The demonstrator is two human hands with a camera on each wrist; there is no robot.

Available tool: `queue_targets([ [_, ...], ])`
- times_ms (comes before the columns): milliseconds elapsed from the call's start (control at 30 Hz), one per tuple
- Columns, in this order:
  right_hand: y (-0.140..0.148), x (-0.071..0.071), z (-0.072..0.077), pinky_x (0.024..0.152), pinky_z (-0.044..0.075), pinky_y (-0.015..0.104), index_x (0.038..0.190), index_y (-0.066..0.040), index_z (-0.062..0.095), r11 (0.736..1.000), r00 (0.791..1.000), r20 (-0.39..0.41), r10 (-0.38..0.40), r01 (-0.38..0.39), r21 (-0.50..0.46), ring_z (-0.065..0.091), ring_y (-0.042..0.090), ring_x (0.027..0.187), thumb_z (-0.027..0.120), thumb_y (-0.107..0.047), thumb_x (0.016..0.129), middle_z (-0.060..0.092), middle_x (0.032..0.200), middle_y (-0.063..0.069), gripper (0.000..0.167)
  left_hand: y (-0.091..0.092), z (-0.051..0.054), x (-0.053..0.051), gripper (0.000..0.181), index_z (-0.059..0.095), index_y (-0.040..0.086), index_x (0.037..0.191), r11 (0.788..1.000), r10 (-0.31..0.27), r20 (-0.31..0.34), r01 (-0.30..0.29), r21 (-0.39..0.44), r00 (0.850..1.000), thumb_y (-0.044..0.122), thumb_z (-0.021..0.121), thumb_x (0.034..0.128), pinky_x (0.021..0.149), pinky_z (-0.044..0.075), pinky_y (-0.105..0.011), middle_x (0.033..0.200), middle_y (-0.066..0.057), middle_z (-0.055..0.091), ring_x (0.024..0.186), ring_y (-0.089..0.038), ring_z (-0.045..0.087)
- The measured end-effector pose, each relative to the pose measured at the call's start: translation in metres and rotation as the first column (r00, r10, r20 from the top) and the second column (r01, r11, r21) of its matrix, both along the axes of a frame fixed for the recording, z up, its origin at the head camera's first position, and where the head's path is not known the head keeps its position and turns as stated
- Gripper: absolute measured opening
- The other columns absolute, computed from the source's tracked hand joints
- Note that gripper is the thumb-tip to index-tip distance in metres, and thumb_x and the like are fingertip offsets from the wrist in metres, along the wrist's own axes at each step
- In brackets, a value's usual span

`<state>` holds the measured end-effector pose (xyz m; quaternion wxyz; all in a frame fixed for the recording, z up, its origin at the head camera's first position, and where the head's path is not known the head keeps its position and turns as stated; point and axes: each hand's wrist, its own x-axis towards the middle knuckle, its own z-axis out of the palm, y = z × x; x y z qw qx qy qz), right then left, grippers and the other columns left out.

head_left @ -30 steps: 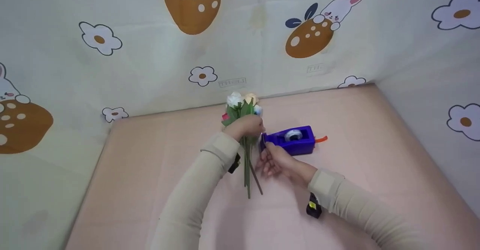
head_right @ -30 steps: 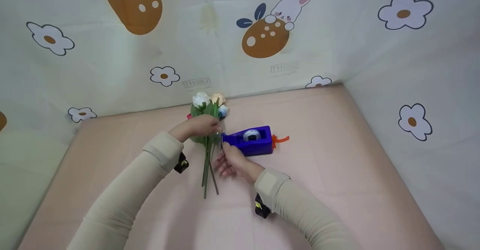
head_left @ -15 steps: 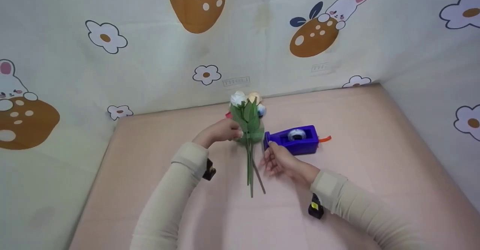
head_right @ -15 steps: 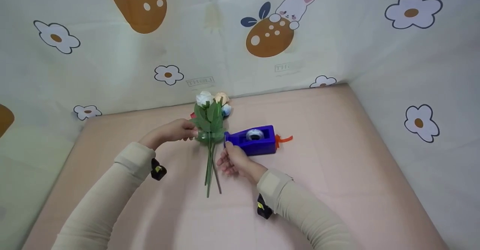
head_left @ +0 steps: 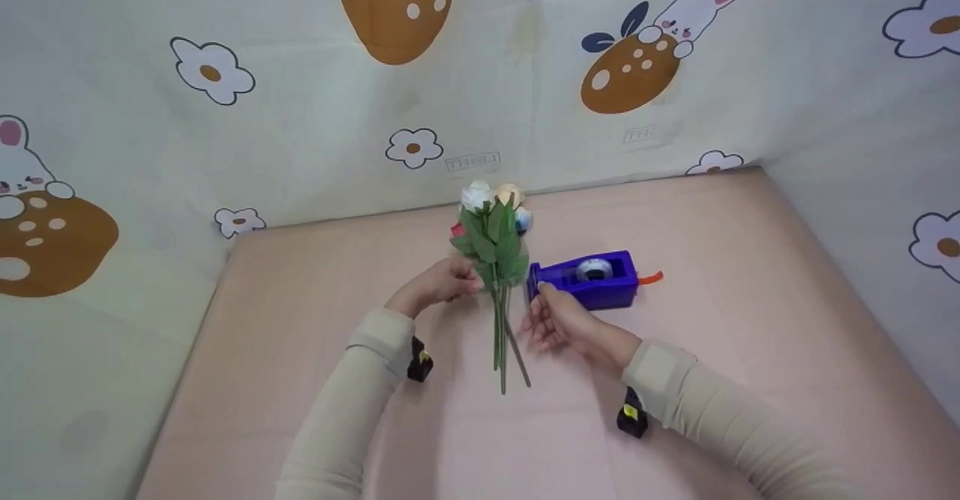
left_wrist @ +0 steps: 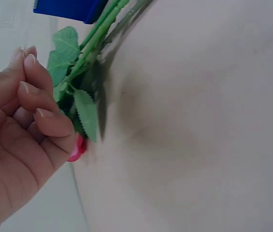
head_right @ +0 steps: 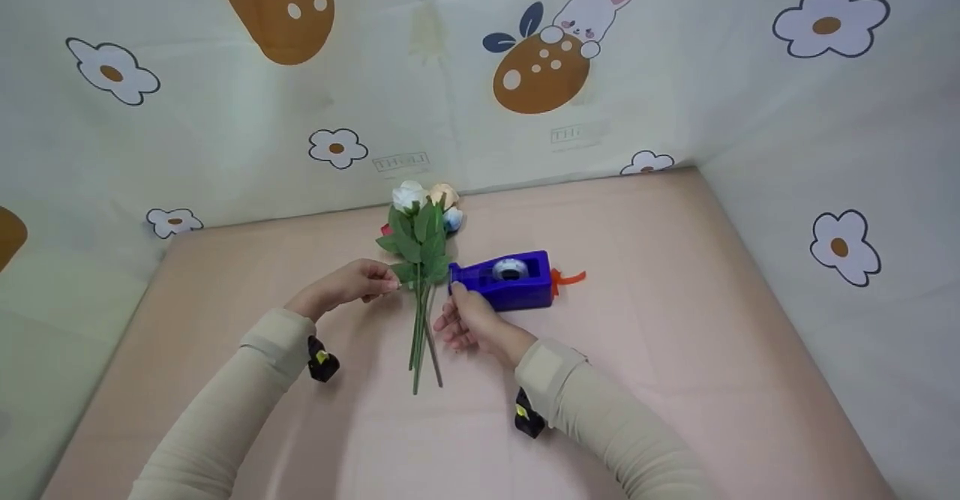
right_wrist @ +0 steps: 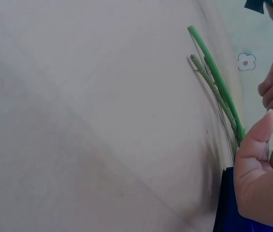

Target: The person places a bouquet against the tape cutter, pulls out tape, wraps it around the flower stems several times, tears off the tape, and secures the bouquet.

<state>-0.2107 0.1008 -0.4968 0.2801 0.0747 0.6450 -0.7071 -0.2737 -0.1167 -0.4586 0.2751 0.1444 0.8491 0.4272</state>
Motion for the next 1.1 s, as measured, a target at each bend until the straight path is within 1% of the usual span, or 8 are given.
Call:
queue_targets([
  [133,0.000,0.000,0.000,0.042,0.045,0.025,0.067,-0.011,0.044,1.000,1.000,0.001,-0.007,0.007,0.002,0.052,0.012,0.045,0.017,-0.034,0.098,0.062,0.069,0.005,0.047,0.001,-0.014,0.002,0.020,0.060,-0.008,0.097,0.997,0.052,0.010,-0.052,0.052,0.999,0.011,0.056,0.0904,0.057,0.035,-0.020,0.075,-0.001,0.056,0.062,-0.008,0.042],
  [233,-0.001,0.001,0.002,0.041,0.045,0.026,0.067,-0.011,0.044,1.000,1.000,0.003,-0.013,0.013,0.006,0.051,0.012,0.045,0.018,-0.034,0.098,0.063,0.068,0.005,0.047,0.003,-0.023,0.003,0.019,0.061,-0.006,0.097,0.996,0.074,0.000,-0.074,0.052,0.997,0.011,0.056,0.0903,0.061,0.037,-0.021,0.079,-0.001,0.056,0.067,-0.009,0.045],
  [400,-0.001,0.002,0.002,0.042,0.046,0.026,0.067,-0.011,0.044,1.000,1.000,-0.005,0.000,0.000,0.007,0.052,0.012,0.046,0.017,-0.035,0.099,0.063,0.069,0.005,0.048,0.002,-0.030,0.003,0.017,0.061,-0.003,0.096,0.999,0.045,-0.022,-0.044,0.024,0.999,0.012,0.055,0.0913,0.063,0.039,-0.021,0.079,0.001,0.055,0.070,-0.010,0.046],
  [500,-0.001,0.002,0.002,0.042,0.045,0.026,0.067,-0.011,0.044,1.000,1.000,-0.001,-0.002,0.002,0.004,0.052,0.012,0.045,0.017,-0.035,0.099,0.063,0.068,0.005,0.048,-0.003,-0.022,0.001,0.021,0.060,-0.007,0.097,0.999,0.002,-0.019,-0.002,0.044,1.000,0.013,0.053,0.0923,0.061,0.037,-0.022,0.075,0.000,0.052,0.066,-0.010,0.044],
  [733,-0.003,0.001,0.003,0.043,0.046,0.027,0.067,-0.010,0.045,0.999,1.000,0.007,-0.025,0.025,0.021,0.051,0.013,0.046,0.018,-0.036,0.099,0.062,0.068,0.006,0.048,-0.005,0.026,-0.006,0.024,0.058,-0.009,0.098,0.988,-0.106,-0.044,0.110,0.104,0.993,0.014,0.052,0.0929,0.062,0.035,-0.025,0.072,0.002,0.050,0.064,-0.011,0.041],
  [833,-0.004,0.001,0.003,0.043,0.047,0.027,0.068,-0.011,0.045,1.000,1.000,0.003,-0.016,0.016,0.016,0.052,0.013,0.046,0.019,-0.035,0.099,0.063,0.069,0.006,0.048,-0.007,0.040,-0.009,0.022,0.057,-0.007,0.096,0.984,-0.109,-0.061,0.116,0.135,0.992,0.014,0.052,0.0930,0.063,0.035,-0.025,0.071,0.003,0.049,0.065,-0.011,0.041],
  [967,-0.004,0.002,0.003,0.043,0.047,0.027,0.067,-0.011,0.044,1.000,1.000,-0.003,-0.009,0.009,0.008,0.052,0.012,0.046,0.019,-0.035,0.099,0.063,0.069,0.006,0.047,-0.016,0.041,-0.011,0.019,0.058,-0.004,0.090,0.988,-0.066,-0.064,0.075,0.136,0.996,0.014,0.053,0.0927,0.060,0.033,-0.025,0.066,0.003,0.045,0.059,-0.010,0.038],
  [1100,-0.001,0.002,0.003,0.043,0.046,0.027,0.066,-0.011,0.043,1.000,1.000,-0.003,-0.018,0.018,0.020,0.051,0.012,0.046,0.019,-0.035,0.099,0.063,0.069,0.005,0.047,-0.022,0.025,-0.011,0.017,0.060,0.001,0.087,0.990,-0.067,-0.021,0.069,0.120,0.998,0.016,0.054,0.0923,0.056,0.032,-0.024,0.065,0.003,0.046,0.056,-0.009,0.036],
])
